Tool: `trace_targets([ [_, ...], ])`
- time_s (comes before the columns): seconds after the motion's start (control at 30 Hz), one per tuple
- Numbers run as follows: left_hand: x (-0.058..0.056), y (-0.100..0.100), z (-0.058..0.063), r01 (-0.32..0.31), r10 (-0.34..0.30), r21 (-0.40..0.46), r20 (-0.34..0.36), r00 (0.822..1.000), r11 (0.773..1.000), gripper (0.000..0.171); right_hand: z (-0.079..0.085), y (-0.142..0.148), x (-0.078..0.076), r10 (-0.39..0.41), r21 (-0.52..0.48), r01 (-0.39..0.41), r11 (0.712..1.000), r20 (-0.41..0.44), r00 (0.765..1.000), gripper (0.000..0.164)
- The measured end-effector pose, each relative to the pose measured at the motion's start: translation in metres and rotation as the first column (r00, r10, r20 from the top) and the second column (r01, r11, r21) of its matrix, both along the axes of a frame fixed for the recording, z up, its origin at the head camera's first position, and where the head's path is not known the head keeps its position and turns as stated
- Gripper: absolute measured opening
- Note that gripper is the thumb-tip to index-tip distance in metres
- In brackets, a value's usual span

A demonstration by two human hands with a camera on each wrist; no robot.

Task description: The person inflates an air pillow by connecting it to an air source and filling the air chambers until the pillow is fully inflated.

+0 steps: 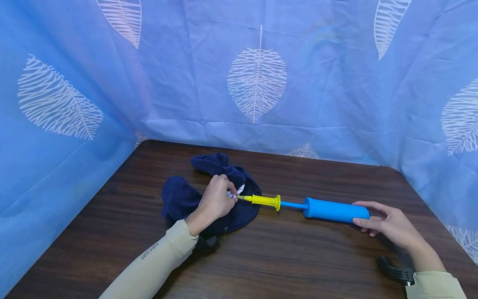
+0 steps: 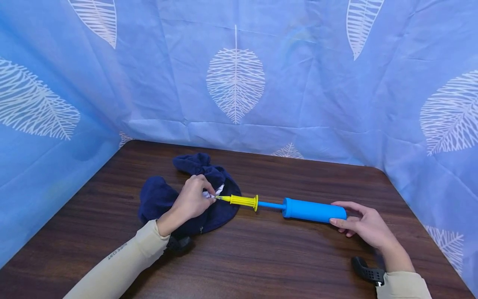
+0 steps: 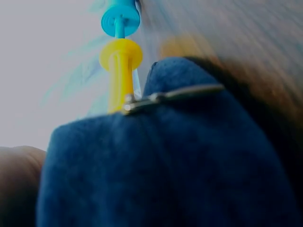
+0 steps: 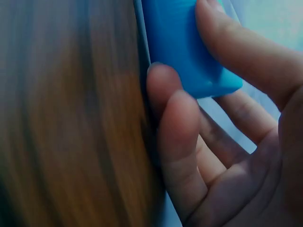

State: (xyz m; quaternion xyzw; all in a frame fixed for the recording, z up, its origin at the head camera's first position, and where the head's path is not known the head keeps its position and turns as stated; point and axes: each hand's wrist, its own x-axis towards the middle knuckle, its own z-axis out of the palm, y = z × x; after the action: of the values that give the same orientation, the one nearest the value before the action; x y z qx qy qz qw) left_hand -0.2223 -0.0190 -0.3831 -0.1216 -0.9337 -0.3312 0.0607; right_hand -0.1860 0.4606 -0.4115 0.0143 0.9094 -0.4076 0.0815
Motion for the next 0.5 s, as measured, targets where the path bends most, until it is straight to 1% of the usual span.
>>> trace_targets([
  [0.17,-0.001,-0.002,0.000,-0.008,0.008,0.003,0.005,1.000,1.000,0.010,0.000,0.022,0.005,-0.051,0.005,0.051,0.999,0.015,0.999,0.053],
  [0.23,-0.001,-0.003,0.000,-0.005,0.005,-0.001,-0.006,1.000,1.000,0.010,-0.001,0.027,0.007,-0.065,0.010,0.065,0.998,0.020,0.998,0.050],
  [0.37,-0.001,-0.004,-0.001,0.004,-0.004,-0.001,-0.026,1.000,1.000,0.009,-0.002,0.030,0.007,-0.073,0.038,0.072,0.997,0.017,0.997,0.055],
  [0.5,-0.002,-0.004,-0.001,0.007,-0.006,0.002,-0.031,0.999,1.000,0.008,-0.001,0.026,0.006,-0.066,0.037,0.065,0.997,0.019,0.998,0.056],
])
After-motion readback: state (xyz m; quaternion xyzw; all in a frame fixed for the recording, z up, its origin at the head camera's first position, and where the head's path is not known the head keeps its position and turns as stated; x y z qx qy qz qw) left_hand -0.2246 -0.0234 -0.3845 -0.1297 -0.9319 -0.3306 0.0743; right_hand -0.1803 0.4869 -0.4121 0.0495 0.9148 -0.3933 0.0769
